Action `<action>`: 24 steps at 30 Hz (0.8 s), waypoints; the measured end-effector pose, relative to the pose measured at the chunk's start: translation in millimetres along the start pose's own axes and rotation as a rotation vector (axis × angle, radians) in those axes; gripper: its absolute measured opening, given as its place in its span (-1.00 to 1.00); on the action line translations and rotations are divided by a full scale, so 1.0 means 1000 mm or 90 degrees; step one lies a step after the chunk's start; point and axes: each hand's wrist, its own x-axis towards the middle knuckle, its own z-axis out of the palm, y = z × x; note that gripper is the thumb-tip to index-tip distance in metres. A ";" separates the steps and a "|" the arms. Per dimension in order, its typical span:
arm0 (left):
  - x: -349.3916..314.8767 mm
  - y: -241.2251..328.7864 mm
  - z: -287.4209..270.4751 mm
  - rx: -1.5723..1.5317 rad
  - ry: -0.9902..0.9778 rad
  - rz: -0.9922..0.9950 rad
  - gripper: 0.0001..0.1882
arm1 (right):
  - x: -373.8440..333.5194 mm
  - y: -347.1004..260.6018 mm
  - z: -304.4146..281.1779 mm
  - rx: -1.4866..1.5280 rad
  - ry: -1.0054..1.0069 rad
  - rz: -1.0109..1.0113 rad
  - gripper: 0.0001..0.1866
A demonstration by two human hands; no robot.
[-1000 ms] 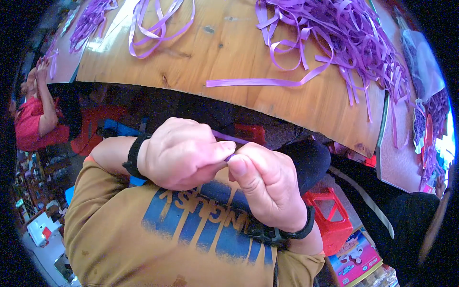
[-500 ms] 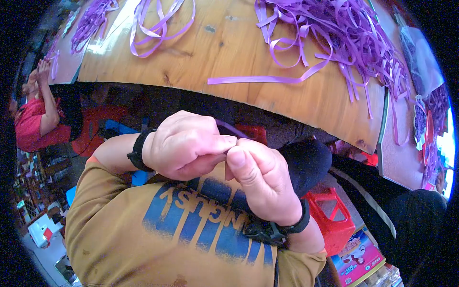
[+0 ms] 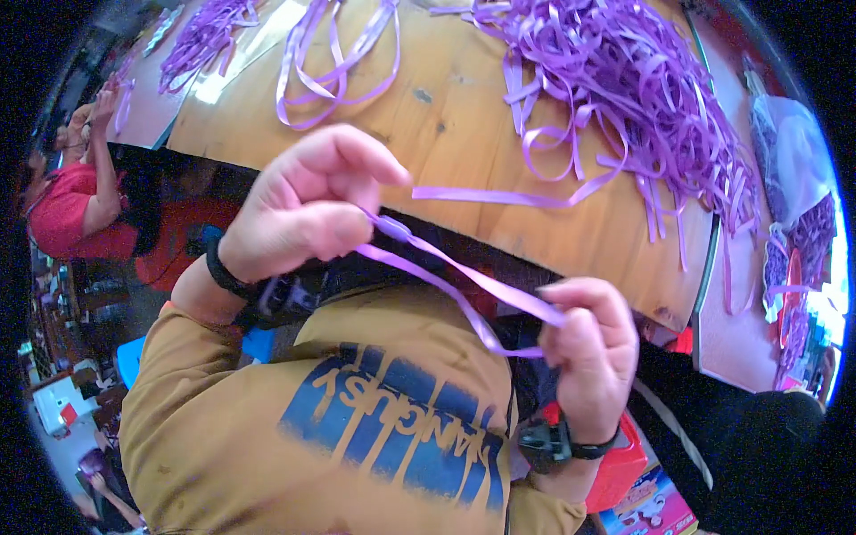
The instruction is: The person assembles purple ribbon loops by threading a ribbon through a small purple bead and sliding it along the length. They then tie the ends of the ribbon together and set the finished loop aside on the table.
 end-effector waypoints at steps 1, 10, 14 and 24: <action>-0.001 0.004 -0.009 -0.024 0.026 0.008 -0.69 | 0.002 0.000 -0.007 0.025 0.051 -0.042 -0.72; -0.010 0.035 -0.055 -0.101 0.116 0.151 -0.70 | 0.027 -0.005 -0.031 0.282 -0.127 -0.165 -0.77; 0.011 0.060 -0.080 -0.013 0.184 0.199 -0.72 | 0.047 0.002 -0.015 0.244 -0.076 -0.167 -0.70; 0.106 0.104 -0.189 1.015 0.284 -0.051 -0.48 | 0.050 0.016 -0.007 0.061 -0.251 0.040 -0.47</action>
